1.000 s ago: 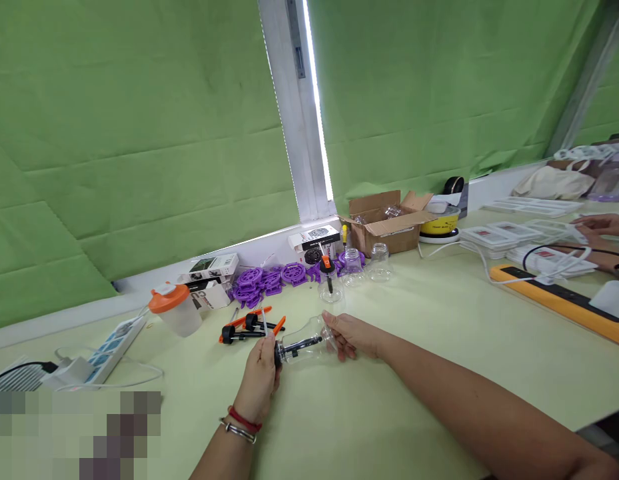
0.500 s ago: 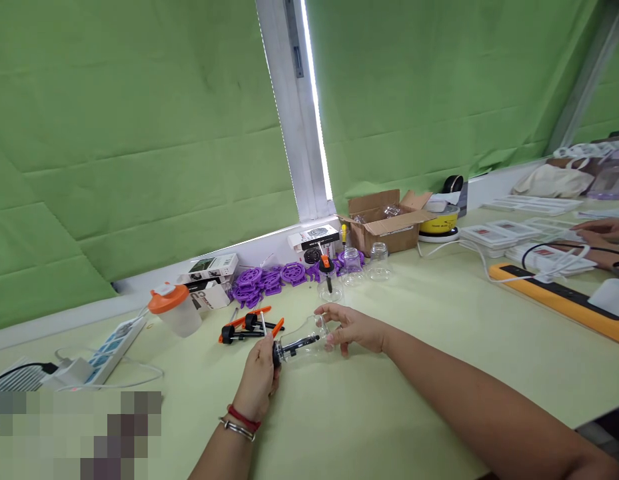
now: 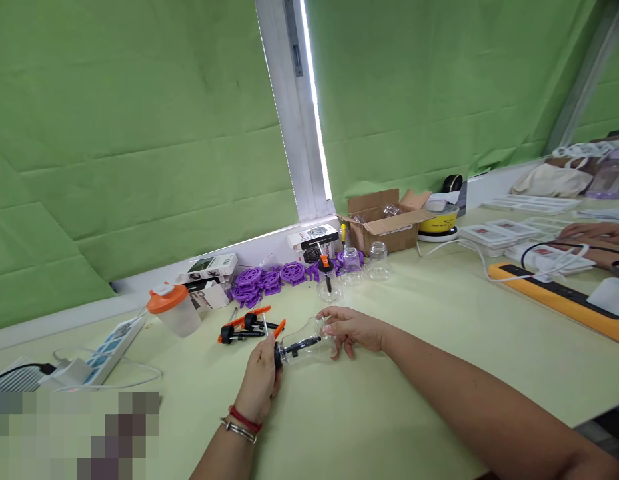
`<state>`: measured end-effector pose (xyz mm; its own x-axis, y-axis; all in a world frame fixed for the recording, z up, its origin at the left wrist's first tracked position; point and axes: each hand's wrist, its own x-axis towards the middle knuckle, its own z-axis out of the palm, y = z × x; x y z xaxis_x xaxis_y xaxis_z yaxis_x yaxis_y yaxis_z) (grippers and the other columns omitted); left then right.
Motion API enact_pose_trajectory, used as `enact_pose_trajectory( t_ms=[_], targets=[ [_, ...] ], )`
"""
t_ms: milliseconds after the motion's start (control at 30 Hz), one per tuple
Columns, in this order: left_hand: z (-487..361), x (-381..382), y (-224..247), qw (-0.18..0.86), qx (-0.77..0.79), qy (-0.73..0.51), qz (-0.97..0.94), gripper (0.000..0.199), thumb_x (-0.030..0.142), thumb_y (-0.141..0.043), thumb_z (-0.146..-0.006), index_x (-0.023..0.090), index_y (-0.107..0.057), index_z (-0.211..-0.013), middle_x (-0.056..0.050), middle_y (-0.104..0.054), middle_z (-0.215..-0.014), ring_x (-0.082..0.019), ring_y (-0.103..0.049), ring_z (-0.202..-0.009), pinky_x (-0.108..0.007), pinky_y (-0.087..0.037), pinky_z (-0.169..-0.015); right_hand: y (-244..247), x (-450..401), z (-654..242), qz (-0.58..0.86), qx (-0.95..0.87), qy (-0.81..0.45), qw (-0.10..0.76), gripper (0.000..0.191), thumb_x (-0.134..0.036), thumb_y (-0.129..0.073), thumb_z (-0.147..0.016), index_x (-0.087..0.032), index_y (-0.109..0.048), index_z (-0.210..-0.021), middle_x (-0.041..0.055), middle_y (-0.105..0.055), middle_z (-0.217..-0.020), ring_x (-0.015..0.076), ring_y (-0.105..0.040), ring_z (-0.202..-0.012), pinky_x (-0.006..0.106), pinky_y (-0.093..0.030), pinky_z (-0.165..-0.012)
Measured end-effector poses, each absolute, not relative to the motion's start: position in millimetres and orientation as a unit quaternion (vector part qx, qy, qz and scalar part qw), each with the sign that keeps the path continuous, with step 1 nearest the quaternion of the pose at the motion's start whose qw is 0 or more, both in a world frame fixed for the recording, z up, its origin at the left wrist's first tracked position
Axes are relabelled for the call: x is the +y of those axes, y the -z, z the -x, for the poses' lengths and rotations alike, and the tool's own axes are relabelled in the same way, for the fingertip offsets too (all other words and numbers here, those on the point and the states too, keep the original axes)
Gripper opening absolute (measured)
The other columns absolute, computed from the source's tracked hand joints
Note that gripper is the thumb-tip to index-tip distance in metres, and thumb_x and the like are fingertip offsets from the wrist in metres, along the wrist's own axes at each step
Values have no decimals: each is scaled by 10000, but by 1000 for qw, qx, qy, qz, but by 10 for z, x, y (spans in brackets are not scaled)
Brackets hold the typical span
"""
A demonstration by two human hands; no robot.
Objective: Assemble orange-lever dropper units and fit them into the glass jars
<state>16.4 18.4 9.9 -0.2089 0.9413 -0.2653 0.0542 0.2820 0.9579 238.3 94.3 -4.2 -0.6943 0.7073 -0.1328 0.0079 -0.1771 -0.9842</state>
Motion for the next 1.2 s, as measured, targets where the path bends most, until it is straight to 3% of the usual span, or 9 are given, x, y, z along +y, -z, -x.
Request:
enact_pose_trajectory(
  t_ms=[233,567,833,933,1033,1100,1200],
  targets=[
    [-197,173,-111,498,632,-451,-386,484,702,-447,-720,222,-400,-676,119,-318,-445,-41,-222,-327,-182,-137,-339,79,970,-2366,335,-604,-683,238,376,-528,-556,-786,-182,-514,-926,33,-632,-905,74,-583,-426,153,-282,-277],
    [-224,146,-109,521,618,-435,-397,501,721,-420,-723,223,-395,-670,109,-374,-399,-43,-223,-304,-183,-153,-326,37,982,-2369,387,-600,-670,206,463,-598,-414,-838,-152,-538,-825,41,-667,-651,56,-452,-316,157,-242,-276],
    [-201,155,-70,541,601,-431,-401,506,723,-421,-724,218,-444,-707,104,-406,-399,-46,-228,-290,-194,-212,-317,11,951,-2334,433,-611,-631,204,612,-685,-304,-842,-144,-538,-676,36,-581,-527,65,-404,-324,175,-220,-283],
    [-181,172,-55,535,603,-433,-403,488,708,-428,-736,220,-449,-735,105,-414,-410,-49,-238,-288,-193,-215,-312,14,951,-2344,414,-627,-606,261,563,-664,-419,-820,-133,-584,-734,52,-593,-686,84,-494,-487,174,-303,-336],
    [-164,190,-36,535,606,-433,-398,482,703,-430,-737,221,-450,-748,105,-418,-415,-48,-243,-287,-191,-206,-309,31,968,-2401,345,-624,-623,321,504,-569,-580,-784,-167,-576,-1087,84,-581,-1016,132,-563,-789,199,-451,-529],
    [-157,199,-26,537,606,-435,-394,480,704,-428,-738,224,-441,-747,106,-417,-411,-49,-239,-285,-192,-209,-306,47,982,-2446,300,-631,-638,324,649,-452,-722,-706,-206,-471,-1252,90,-518,-1166,150,-542,-925,239,-485,-687],
    [-150,208,-16,538,601,-440,-395,472,702,-432,-740,231,-420,-739,106,-416,-404,-52,-236,-286,-194,-222,-303,72,995,-2476,272,-648,-642,307,809,-264,-852,-541,-223,-456,-1244,82,-471,-1223,150,-518,-964,273,-477,-780]
  ],
)
